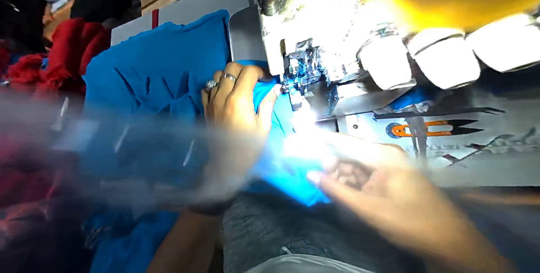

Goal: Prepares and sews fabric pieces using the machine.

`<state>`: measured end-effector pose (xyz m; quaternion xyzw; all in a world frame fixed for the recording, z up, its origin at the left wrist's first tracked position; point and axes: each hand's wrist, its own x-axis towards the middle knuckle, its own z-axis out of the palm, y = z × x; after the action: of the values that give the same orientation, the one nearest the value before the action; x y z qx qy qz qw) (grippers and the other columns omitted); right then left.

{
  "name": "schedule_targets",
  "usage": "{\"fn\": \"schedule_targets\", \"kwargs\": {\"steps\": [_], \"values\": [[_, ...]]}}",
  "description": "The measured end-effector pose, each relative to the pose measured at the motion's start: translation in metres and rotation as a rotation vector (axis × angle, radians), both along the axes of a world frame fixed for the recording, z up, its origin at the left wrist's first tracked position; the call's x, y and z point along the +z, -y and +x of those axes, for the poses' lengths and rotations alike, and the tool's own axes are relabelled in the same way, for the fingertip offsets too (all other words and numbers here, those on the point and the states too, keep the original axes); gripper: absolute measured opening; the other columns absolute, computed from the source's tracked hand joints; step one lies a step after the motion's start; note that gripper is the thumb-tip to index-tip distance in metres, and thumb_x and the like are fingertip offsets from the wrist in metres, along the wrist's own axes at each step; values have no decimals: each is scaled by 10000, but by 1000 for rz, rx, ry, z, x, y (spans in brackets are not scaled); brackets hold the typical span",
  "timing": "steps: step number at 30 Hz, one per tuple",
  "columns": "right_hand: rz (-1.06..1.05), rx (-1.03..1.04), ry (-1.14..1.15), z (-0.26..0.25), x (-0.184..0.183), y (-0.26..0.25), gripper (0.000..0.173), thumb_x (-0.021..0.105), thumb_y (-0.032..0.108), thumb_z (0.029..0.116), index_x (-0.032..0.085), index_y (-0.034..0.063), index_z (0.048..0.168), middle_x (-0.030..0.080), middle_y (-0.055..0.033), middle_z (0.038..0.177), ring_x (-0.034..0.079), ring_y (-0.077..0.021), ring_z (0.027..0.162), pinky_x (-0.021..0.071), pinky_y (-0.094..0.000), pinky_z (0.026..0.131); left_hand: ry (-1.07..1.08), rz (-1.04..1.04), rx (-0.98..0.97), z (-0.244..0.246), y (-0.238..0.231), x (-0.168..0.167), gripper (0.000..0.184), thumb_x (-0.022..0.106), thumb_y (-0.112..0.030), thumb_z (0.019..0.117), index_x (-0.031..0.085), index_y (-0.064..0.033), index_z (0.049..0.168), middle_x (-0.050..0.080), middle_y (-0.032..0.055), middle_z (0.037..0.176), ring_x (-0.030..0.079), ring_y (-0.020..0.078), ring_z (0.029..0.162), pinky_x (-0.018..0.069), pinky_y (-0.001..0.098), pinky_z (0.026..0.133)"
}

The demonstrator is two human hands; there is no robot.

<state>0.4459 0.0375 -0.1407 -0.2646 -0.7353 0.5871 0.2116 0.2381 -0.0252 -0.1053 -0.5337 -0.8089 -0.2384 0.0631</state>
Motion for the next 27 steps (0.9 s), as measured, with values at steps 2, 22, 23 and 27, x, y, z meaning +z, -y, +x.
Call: {"fn": "schedule_targets", "kwargs": {"steps": [2,22,23,27], "values": [[-47,-62,-32,-4,-1,-1,469,718,279,902,669,209,1364,709,136,857,637,43,664,543,-107,555,26,50,10,-6,-10,-8,212,662,-333,964,702,-150,1064,634,42,1092,580,235,1074,433,497,878],[-52,-262,-215,-15,-4,18,178,735,103,874,735,65,1048,725,51,867,675,8,714,591,-138,608,136,35,-92,-31,-41,-5,276,720,-205,880,701,-116,1141,660,57,1106,603,206,1098,423,539,946],[-21,-267,-210,-18,-3,15,109,723,108,885,756,82,985,732,52,864,672,17,714,585,-130,613,125,14,-59,-36,-50,-5,314,720,-246,865,691,-114,1148,662,62,1099,601,214,1107,396,555,961],[-48,-243,-135,-29,5,0,81,727,130,886,772,112,951,721,76,756,674,10,616,589,-153,537,98,-68,-59,-55,-68,9,394,699,-271,869,661,-61,1200,663,135,1173,593,305,1176,375,651,958]]}}
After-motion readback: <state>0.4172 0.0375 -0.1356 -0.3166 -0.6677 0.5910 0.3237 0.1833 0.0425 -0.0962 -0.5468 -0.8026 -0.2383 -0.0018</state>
